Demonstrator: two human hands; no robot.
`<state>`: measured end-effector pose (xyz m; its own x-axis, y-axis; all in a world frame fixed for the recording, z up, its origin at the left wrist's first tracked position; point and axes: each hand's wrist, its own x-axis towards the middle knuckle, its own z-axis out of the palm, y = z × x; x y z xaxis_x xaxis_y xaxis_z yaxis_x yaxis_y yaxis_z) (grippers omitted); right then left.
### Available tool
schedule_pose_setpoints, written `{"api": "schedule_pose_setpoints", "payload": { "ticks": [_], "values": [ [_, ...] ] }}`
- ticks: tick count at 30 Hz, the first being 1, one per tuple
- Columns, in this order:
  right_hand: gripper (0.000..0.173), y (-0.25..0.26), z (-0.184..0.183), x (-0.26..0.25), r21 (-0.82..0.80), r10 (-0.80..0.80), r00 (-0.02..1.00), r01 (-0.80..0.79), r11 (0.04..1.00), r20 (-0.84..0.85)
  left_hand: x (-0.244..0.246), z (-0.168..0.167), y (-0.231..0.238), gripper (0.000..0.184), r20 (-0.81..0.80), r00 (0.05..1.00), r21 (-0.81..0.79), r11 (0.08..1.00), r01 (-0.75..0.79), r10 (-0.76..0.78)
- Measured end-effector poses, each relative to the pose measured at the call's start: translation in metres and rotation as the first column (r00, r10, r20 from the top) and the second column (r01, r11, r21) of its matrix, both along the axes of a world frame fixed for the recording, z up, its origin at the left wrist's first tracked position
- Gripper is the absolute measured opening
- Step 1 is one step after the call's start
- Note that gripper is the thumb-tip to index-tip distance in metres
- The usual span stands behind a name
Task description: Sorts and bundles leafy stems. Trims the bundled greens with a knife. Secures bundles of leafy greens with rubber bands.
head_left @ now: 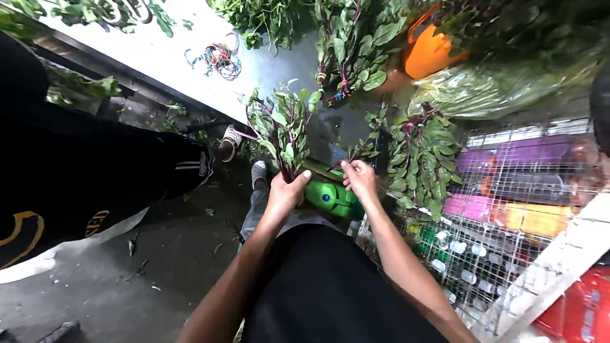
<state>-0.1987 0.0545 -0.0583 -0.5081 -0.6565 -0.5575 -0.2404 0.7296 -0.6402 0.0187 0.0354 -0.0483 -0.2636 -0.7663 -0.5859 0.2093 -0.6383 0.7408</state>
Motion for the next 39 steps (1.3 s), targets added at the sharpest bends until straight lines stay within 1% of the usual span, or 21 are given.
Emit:
{"api": "schedule_pose_setpoints", "payload": {
  "ticks": [2,4,5,7,8,11,14,16,17,19,20,23,26,28,31,32,33,36,37,39],
  "values": [
    [0.025,0.003,0.003,0.0,-0.09,-0.06,0.998,0.059,0.994,-0.005,-0.001,0.002,-0.001,0.021,-0.028,1.0,0.02,1.0,0.003,-0.003],
    [0.021,0.014,0.01,-0.009,-0.237,-0.09,0.996,0.092,0.967,0.018,0.0,0.004,-0.001,0.033,-0.082,0.997,0.046,0.999,0.008,-0.005],
    [0.02,0.021,0.012,-0.015,-0.317,-0.098,0.994,0.11,0.942,0.054,0.0,0.004,-0.001,0.035,-0.097,0.995,0.052,0.999,0.015,-0.01],
    [0.016,0.035,0.018,-0.03,-0.433,-0.092,0.975,0.173,0.885,0.202,0.0,0.004,-0.003,0.029,-0.099,0.995,0.036,0.999,0.036,-0.033],
    [0.015,0.042,0.022,-0.037,-0.454,-0.082,0.956,0.208,0.866,0.282,0.0,0.004,-0.005,0.025,-0.089,0.995,0.012,0.998,0.054,-0.053],
    [0.018,0.061,0.037,-0.048,-0.462,-0.088,0.887,0.318,0.828,0.453,-0.003,0.003,-0.011,0.019,-0.083,0.989,-0.032,0.992,0.12,-0.122],
    [0.024,0.081,0.049,-0.05,-0.445,-0.079,0.797,0.413,0.794,0.599,-0.011,0.0,-0.014,0.016,-0.129,0.983,0.019,0.99,0.137,-0.133],
    [0.03,0.087,0.045,-0.052,-0.396,-0.085,0.751,0.437,0.808,0.655,-0.019,-0.003,-0.014,0.008,-0.138,0.985,0.084,0.99,0.114,-0.102],
    [0.035,0.087,0.041,-0.055,-0.353,-0.104,0.73,0.444,0.824,0.676,-0.024,-0.005,-0.014,0.01,-0.143,0.986,0.113,0.989,0.099,-0.082],
    [0.034,0.084,0.034,-0.057,-0.259,-0.191,0.659,0.522,0.813,0.728,-0.031,-0.007,-0.011,0.013,-0.154,0.986,0.142,0.985,0.093,-0.07],
    [0.032,0.082,0.034,-0.059,-0.253,-0.184,0.613,0.555,0.793,0.768,-0.033,-0.007,-0.01,0.012,-0.159,0.985,0.143,0.985,0.096,-0.073],
    [0.027,0.076,0.042,-0.07,-0.332,-0.049,0.516,0.617,0.714,0.855,-0.034,-0.006,-0.006,0.012,-0.17,0.982,0.137,0.985,0.108,-0.084],
    [0.022,0.07,0.052,-0.088,-0.412,0.083,0.471,0.656,0.632,0.878,-0.037,-0.005,-0.003,0.013,-0.177,0.982,0.161,0.982,0.1,-0.071],
    [0.019,0.07,0.065,-0.097,-0.475,0.198,0.458,0.633,0.611,0.866,-0.037,-0.004,-0.003,0.015,-0.181,0.982,0.168,0.982,0.09,-0.059],
    [0.023,0.074,0.086,-0.104,-0.533,0.329,0.427,0.576,0.62,0.843,-0.032,0.001,-0.002,0.016,-0.198,0.98,0.167,0.984,0.07,-0.036],
    [0.025,0.075,0.089,-0.105,-0.552,0.344,0.442,0.542,0.633,0.828,-0.031,0.003,-0.002,0.016,-0.205,0.978,0.171,0.984,0.058,-0.022],
    [0.025,0.075,0.09,-0.104,-0.579,0.35,0.484,0.484,0.657,0.802,-0.031,0.004,-0.003,0.016,-0.214,0.977,0.175,0.983,0.047,-0.008],
    [0.03,0.074,0.081,-0.097,-0.626,0.325,0.708,0.209,0.752,0.627,-0.035,0.006,-0.002,0.015,-0.209,0.978,0.189,0.982,0.022,0.018],
    [0.03,0.074,0.077,-0.089,-0.612,0.298,0.77,0.148,0.777,0.564,-0.036,0.006,-0.002,0.014,-0.199,0.98,0.193,0.981,0.017,0.022],
    [0.026,0.073,0.068,-0.072,-0.598,0.241,0.853,0.099,0.796,0.462,-0.039,0.008,-0.003,0.011,-0.173,0.984,0.199,0.98,0.001,0.034]
  ]
}}
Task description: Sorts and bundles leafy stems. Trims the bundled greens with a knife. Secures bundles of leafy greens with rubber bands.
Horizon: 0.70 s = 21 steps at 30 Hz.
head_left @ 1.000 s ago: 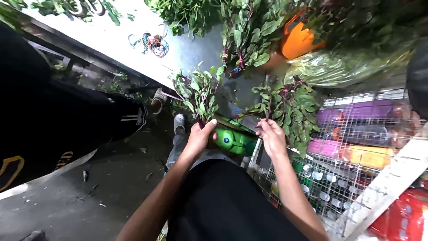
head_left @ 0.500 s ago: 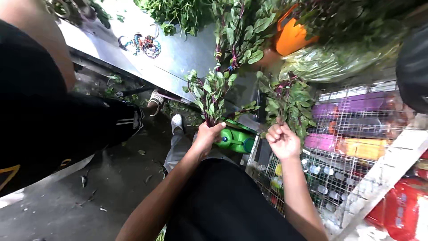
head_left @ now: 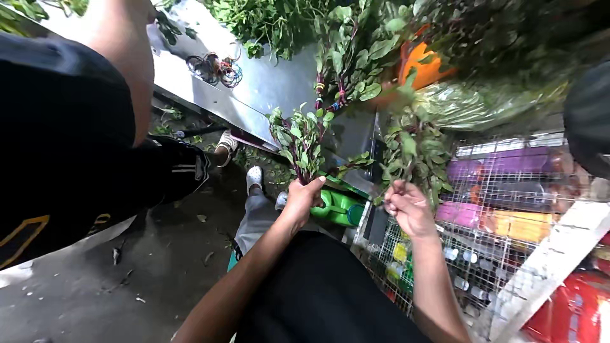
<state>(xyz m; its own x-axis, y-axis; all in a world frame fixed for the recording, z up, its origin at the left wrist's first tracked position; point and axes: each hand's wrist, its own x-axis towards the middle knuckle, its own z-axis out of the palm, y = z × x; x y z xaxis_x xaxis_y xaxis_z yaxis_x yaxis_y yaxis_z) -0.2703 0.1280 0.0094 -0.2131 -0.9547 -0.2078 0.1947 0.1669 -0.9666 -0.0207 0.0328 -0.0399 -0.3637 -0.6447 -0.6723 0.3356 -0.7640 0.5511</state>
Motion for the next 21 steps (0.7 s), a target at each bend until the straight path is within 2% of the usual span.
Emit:
{"api": "schedule_pose_setpoints", "payload": {
  "ticks": [5,8,11,17,21],
  "values": [
    [0.016,0.004,-0.024,0.037,-0.073,-0.051,0.977,0.036,0.997,-0.207,-0.006,0.007,-0.004,0.009,-0.033,0.999,-0.027,0.999,-0.02,0.019],
    [0.014,0.008,-0.028,0.057,-0.047,-0.092,0.938,0.081,0.996,-0.336,-0.008,0.013,-0.006,0.004,-0.076,0.997,-0.071,0.997,-0.031,0.025],
    [0.013,0.011,-0.032,0.074,-0.04,-0.109,0.892,0.102,0.994,-0.439,-0.01,0.015,-0.006,0.006,-0.107,0.994,-0.093,0.996,-0.015,0.005],
    [0.017,0.013,-0.046,0.093,0.023,-0.105,0.767,0.154,0.988,-0.633,-0.013,0.009,0.0,0.012,-0.172,0.985,-0.061,0.998,0.009,-0.019],
    [0.016,0.01,-0.048,0.099,-0.004,-0.079,0.655,0.115,0.993,-0.751,-0.012,0.006,0.003,0.014,-0.132,0.99,-0.088,0.996,0.028,-0.039]
  ]
}}
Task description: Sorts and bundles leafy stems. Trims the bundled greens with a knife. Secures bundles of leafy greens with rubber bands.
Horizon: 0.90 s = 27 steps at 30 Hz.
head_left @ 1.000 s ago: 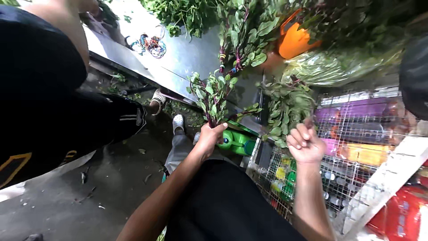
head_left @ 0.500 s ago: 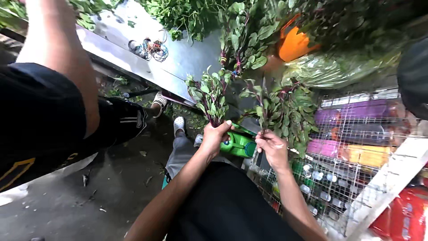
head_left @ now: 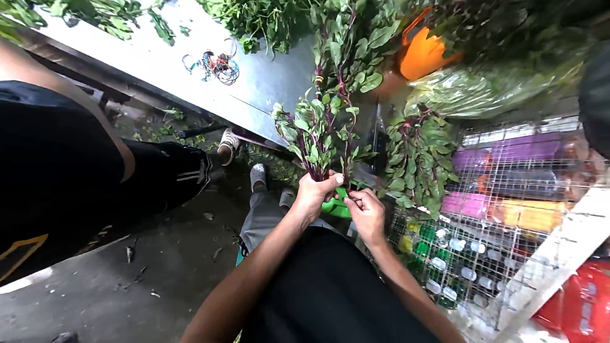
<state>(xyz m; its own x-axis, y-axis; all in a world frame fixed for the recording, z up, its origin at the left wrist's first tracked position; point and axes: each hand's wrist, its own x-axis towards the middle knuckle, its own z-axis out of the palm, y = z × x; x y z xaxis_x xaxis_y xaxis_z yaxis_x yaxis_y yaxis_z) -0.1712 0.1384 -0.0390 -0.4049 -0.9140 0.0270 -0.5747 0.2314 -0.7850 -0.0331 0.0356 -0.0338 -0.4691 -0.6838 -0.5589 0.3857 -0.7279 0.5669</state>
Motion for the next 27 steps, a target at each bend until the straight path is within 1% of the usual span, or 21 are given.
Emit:
{"api": "schedule_pose_setpoints", "payload": {
  "ticks": [6,8,10,12,14,15,17,18,20,23,25,27],
  "values": [
    [0.017,-0.002,0.005,0.01,0.015,0.066,0.989,-0.064,0.998,-0.129,0.0,-0.004,0.002,0.017,0.07,0.997,-0.015,0.999,-0.032,0.033],
    [0.021,-0.002,0.011,0.011,0.082,0.119,0.984,-0.109,0.991,-0.135,0.001,-0.006,0.002,0.017,0.09,0.995,-0.045,0.999,-0.031,0.035],
    [0.03,-0.004,0.02,0.013,0.177,0.17,0.98,-0.149,0.973,-0.109,0.002,-0.005,0.003,0.018,0.102,0.994,-0.059,0.998,-0.024,0.03],
    [0.039,-0.006,0.029,0.013,0.225,0.165,0.986,-0.153,0.962,-0.033,0.002,-0.005,0.005,0.02,0.098,0.995,-0.061,0.998,-0.006,0.012],
    [0.047,-0.012,0.039,0.013,0.263,0.104,0.983,-0.142,0.954,0.152,0.002,-0.007,0.006,0.023,0.081,0.997,-0.072,0.997,0.017,-0.011],
    [0.046,-0.017,0.041,0.013,0.257,0.05,0.962,-0.122,0.959,0.27,0.001,-0.007,0.007,0.023,0.069,0.998,-0.079,0.997,0.019,-0.014],
    [0.035,-0.024,0.036,0.015,0.185,-0.047,0.89,-0.043,0.982,0.454,0.0,-0.009,0.009,0.021,0.032,0.999,-0.089,0.996,0.025,-0.023],
    [0.03,-0.026,0.033,0.016,0.143,-0.075,0.85,-0.001,0.99,0.521,0.0,-0.009,0.009,0.02,0.016,0.999,-0.091,0.995,0.029,-0.028],
    [0.025,-0.03,0.031,0.019,0.082,-0.089,0.815,0.052,0.995,0.572,0.0,-0.01,0.009,0.018,0.008,1.0,-0.094,0.995,0.027,-0.026],
    [0.016,-0.03,0.027,0.021,0.033,-0.11,0.853,0.108,0.994,0.511,0.001,-0.01,0.009,0.018,0.068,0.998,-0.093,0.996,0.005,0.001],
    [0.014,-0.026,0.021,0.019,0.007,-0.102,0.907,0.109,0.994,0.409,0.003,-0.01,0.007,0.019,0.13,0.991,-0.088,0.996,-0.009,0.021],
    [0.014,-0.022,0.016,0.018,-0.025,-0.067,0.958,0.077,0.997,0.28,0.005,-0.012,0.005,0.021,0.168,0.985,-0.08,0.996,-0.03,0.043]
  ]
}}
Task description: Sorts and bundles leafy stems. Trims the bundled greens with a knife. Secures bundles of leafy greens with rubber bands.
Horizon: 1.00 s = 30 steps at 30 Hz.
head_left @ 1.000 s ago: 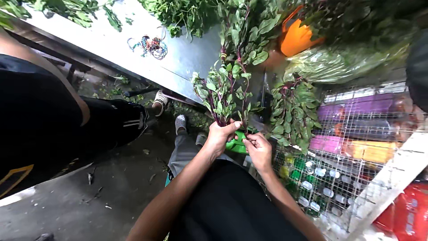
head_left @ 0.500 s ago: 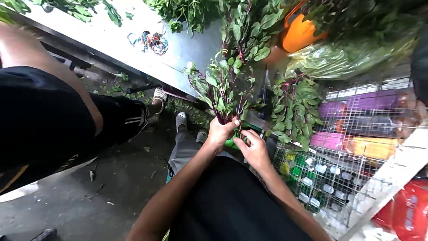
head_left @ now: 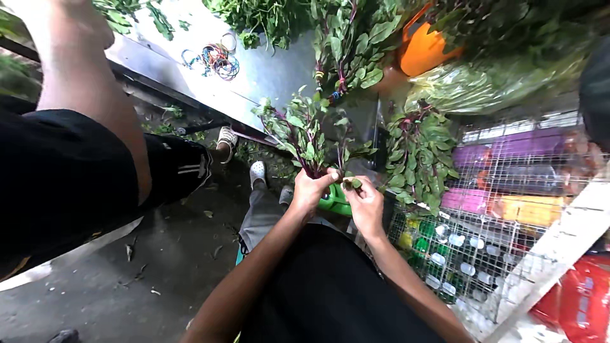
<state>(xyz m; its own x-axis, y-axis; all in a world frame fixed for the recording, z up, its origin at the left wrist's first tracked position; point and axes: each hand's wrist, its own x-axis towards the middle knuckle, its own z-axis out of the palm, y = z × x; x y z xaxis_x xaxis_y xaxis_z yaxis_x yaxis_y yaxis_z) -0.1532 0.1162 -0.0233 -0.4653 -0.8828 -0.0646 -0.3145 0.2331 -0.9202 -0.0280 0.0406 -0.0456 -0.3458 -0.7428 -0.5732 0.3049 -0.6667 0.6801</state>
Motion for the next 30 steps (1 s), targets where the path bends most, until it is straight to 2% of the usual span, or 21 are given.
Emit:
{"api": "schedule_pose_setpoints", "payload": {
  "ticks": [4,11,13,15,16,18,20,22,25,30],
  "values": [
    [0.014,0.008,-0.006,0.002,-0.016,0.066,0.969,-0.072,0.997,-0.238,0.002,-0.004,-0.001,0.025,0.022,1.0,0.018,1.0,0.017,-0.017],
    [0.012,0.007,-0.004,-0.007,0.021,0.171,0.92,-0.175,0.984,-0.352,0.0,-0.002,0.0,0.026,0.03,0.995,-0.039,0.995,0.096,-0.095],
    [0.014,0.006,-0.004,-0.007,0.008,0.182,0.952,-0.186,0.983,-0.245,0.0,-0.002,0.001,0.024,0.026,0.994,-0.053,0.993,0.107,-0.106],
    [0.015,0.006,-0.001,-0.004,0.011,0.111,0.992,-0.111,0.994,0.053,-0.001,-0.003,0.001,0.02,-0.021,0.994,-0.058,0.993,0.107,-0.109],
    [0.016,0.004,0.001,-0.001,0.037,0.028,0.975,-0.037,0.999,0.219,-0.001,-0.002,0.002,0.018,-0.045,0.993,-0.056,0.992,0.109,-0.112],
    [0.015,0.0,0.003,0.001,0.094,-0.128,0.854,0.093,0.991,0.504,-0.003,-0.002,0.002,0.017,-0.075,0.991,-0.049,0.993,0.11,-0.114],
    [0.011,-0.004,0.003,0.001,0.107,-0.18,0.761,0.145,0.984,0.623,-0.003,-0.002,0.003,0.017,-0.081,0.99,-0.043,0.993,0.108,-0.111],
    [0.016,-0.006,0.001,0.002,0.047,-0.166,0.768,0.175,0.983,0.619,-0.003,-0.002,0.003,0.017,-0.075,0.992,-0.045,0.994,0.097,-0.1],
    [0.018,-0.006,-0.003,0.002,-0.033,-0.127,0.851,0.166,0.986,0.51,-0.005,-0.002,0.003,0.016,-0.075,0.994,-0.057,0.995,0.08,-0.085],
    [0.012,-0.001,-0.004,-0.009,-0.115,0.046,0.909,0.002,0.993,0.415,-0.007,0.004,0.006,0.021,-0.109,0.994,0.028,0.999,0.018,-0.014]
  ]
}}
